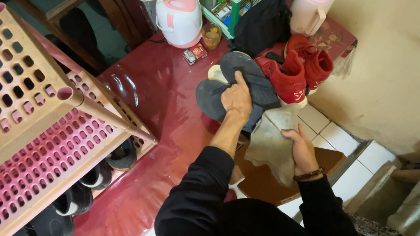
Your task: The person wipes several pairs of shoes on a pink plastic shoe rack using a cloth. They handle each shoe one at a time, wiping the upper and sole surfaces, then place the shoes back on the rack. The activity occurs in a tiled indoor area with a red mat and a backpack nearby.
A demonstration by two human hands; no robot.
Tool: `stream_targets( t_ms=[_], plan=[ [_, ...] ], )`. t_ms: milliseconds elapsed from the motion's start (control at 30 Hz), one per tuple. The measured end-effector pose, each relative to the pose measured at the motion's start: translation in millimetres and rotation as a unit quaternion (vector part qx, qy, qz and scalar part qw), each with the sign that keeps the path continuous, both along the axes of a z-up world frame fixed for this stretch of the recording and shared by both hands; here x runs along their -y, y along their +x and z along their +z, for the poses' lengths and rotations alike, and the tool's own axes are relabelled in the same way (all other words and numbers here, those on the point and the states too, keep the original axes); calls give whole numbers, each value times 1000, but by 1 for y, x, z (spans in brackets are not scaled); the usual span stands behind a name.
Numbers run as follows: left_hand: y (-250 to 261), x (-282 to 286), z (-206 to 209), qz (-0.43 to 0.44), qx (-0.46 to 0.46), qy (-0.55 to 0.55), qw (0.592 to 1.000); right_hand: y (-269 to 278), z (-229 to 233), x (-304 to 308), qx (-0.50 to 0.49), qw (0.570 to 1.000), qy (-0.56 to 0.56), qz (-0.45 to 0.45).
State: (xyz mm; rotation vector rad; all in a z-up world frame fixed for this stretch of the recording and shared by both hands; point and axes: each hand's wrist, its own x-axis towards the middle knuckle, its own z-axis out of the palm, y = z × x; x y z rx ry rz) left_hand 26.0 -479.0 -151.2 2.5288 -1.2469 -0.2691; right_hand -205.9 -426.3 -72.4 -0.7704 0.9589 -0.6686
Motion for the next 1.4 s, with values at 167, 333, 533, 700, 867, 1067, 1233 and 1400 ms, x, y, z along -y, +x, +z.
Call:
stream_targets(
  t_ms=[167, 333, 533, 700, 867, 1067, 1233, 1400],
  plan=[
    [4, -27, 12, -5, -21, -78, 997, -11, -2, 3, 3, 1000, 5, -11],
    [9, -94, 48, -2, -60, -183, 981, -9, -2, 2, 13, 1000, 7, 8],
    [24, -172, 86, 2, -59, -225, 973, 23, -19, -5, 24, 994, 71, 81],
    [25, -230, 81, 18, -62, -244, 968, 57, -84, 3, 65, 985, -40, 156],
    [22, -247, 35, 9, -66, -200, 977, 87, -140, 32, 30, 971, -170, 162],
    [16, -269, -41, 49, -106, -124, 985, 88, -140, 25, -85, 946, -267, 163],
    [15, -273, -80, 84, -107, -42, 990, 98, -120, 11, -96, 929, -326, 149],
    [14, -273, -77, 110, -137, -44, 984, 106, -97, 1, -177, 904, -366, 134]
  ],
)
